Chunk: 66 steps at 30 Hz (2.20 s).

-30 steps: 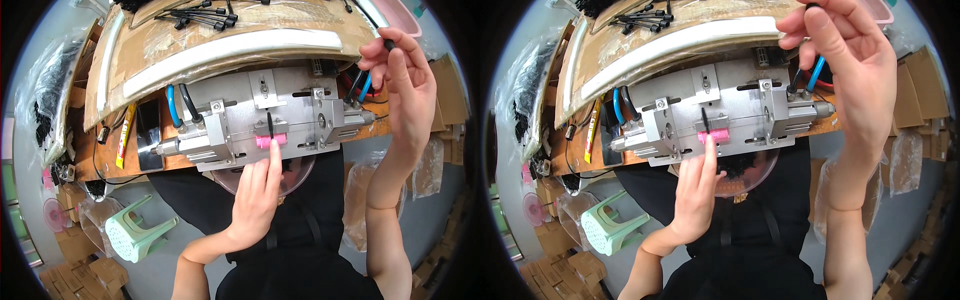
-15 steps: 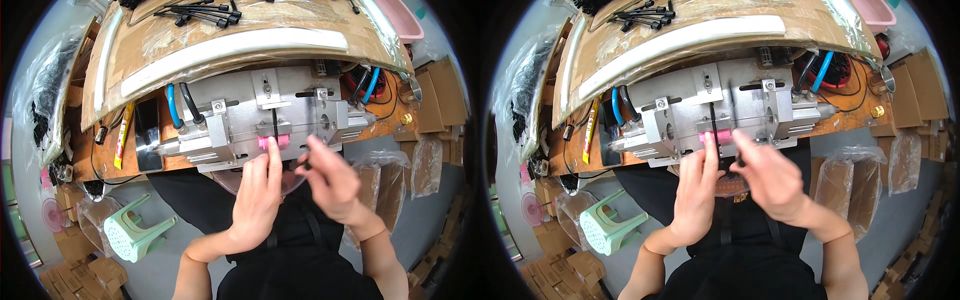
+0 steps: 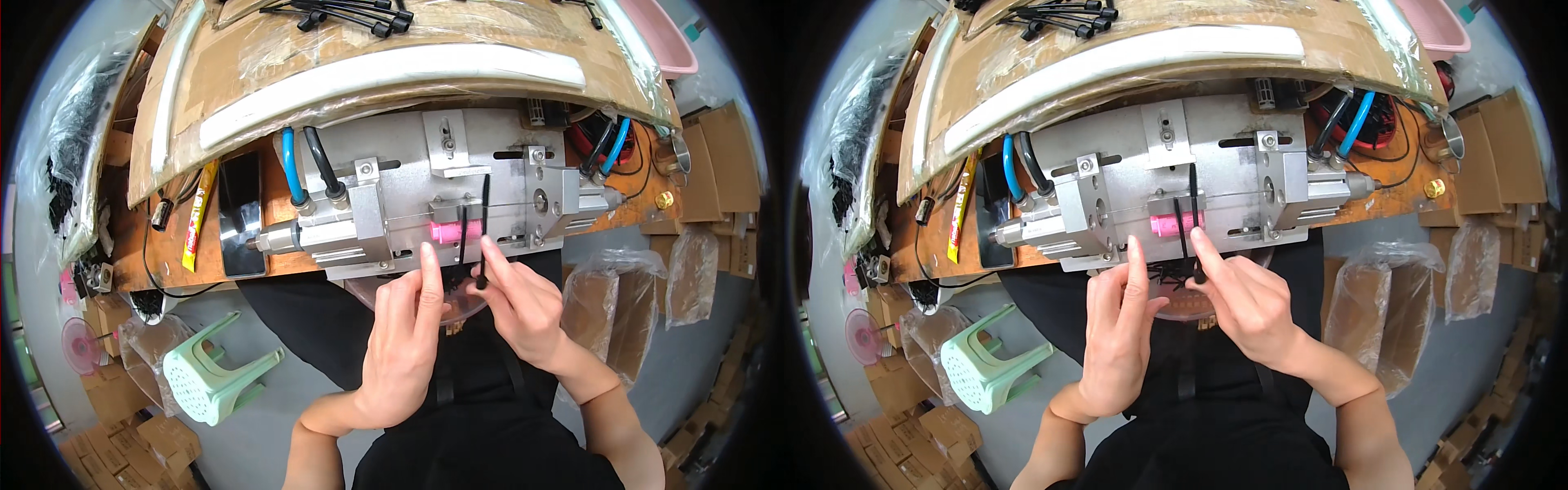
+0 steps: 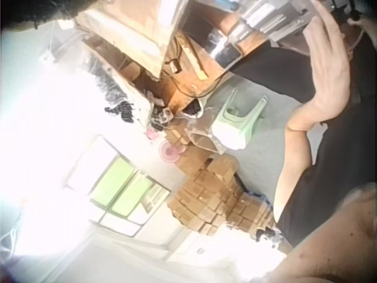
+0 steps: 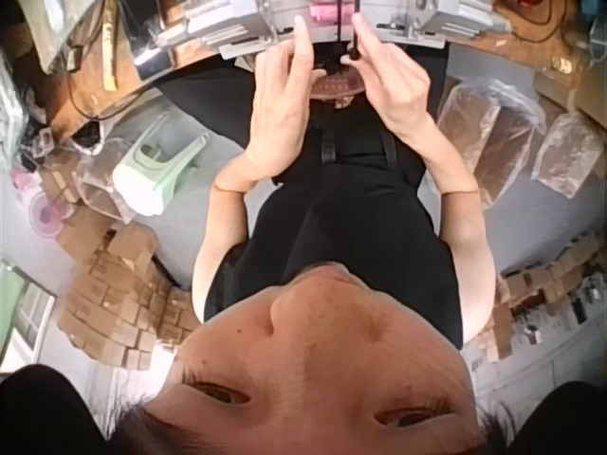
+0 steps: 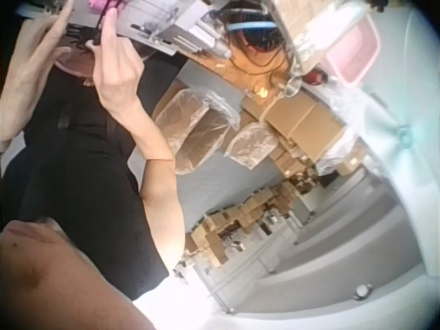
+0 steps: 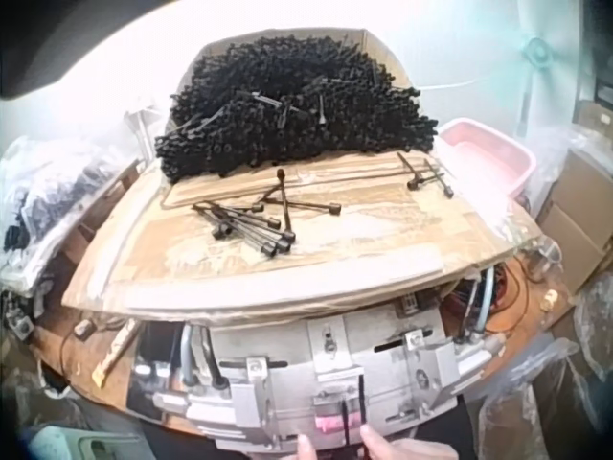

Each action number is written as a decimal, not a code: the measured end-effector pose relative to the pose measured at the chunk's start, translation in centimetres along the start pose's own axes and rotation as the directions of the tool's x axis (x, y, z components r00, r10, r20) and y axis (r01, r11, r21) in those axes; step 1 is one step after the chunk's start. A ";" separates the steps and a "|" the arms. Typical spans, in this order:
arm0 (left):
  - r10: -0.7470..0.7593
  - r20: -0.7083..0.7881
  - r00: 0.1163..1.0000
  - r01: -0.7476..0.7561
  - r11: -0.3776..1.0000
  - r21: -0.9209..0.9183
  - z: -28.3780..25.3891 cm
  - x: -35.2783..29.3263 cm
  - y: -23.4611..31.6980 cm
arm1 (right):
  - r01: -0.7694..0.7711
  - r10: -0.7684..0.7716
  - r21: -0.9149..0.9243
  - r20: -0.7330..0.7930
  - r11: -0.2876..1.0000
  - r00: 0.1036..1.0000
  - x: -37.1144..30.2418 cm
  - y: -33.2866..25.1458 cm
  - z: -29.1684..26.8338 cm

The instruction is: The person repeatedly picks up black cable ties and inserts them into a silver mechanical device with pink rollers. They manipulate the ties through the machine, likely crimping or securing them, and then place the finished items into a pink bowl below. The process is repetitive and involves handling the ties one at a time.

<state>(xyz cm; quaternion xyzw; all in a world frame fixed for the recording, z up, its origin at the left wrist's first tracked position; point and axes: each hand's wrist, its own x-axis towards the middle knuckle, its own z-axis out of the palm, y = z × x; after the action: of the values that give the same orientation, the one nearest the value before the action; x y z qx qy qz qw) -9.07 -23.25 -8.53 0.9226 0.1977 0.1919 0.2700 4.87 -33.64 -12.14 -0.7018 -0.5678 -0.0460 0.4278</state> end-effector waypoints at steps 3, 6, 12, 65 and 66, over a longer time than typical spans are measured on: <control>-0.001 0.016 1.000 0.001 1.000 -0.022 0.3 0.0 0.2 | -0.006 0.006 -0.005 0.036 1.000 0.999 -0.2 0.3 0.9; -0.005 0.023 1.000 0.006 1.000 -0.025 0.3 -0.2 0.1 | -0.009 0.010 -0.016 0.069 1.000 0.998 -0.1 0.3 1.1; 0.001 0.037 0.999 0.000 1.000 -0.011 -0.5 0.2 -0.1 | -0.031 0.039 -0.055 0.145 0.998 0.989 0.5 -0.3 0.2; 0.060 0.031 0.998 -0.066 0.968 0.241 3.8 1.5 -0.2 | 0.019 0.039 0.210 -0.265 0.977 0.964 6.2 2.0 -6.8; 0.046 0.027 0.999 -0.051 0.973 0.223 3.8 1.4 -0.2 | 0.034 -0.013 0.084 -0.238 0.996 0.971 4.9 1.8 -5.5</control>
<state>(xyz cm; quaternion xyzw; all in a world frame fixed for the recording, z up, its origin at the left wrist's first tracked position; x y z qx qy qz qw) -6.18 -24.05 -11.20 0.9537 0.1925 0.1650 0.1616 10.42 -33.49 -6.90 -0.6650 -0.5224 -0.1098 0.5224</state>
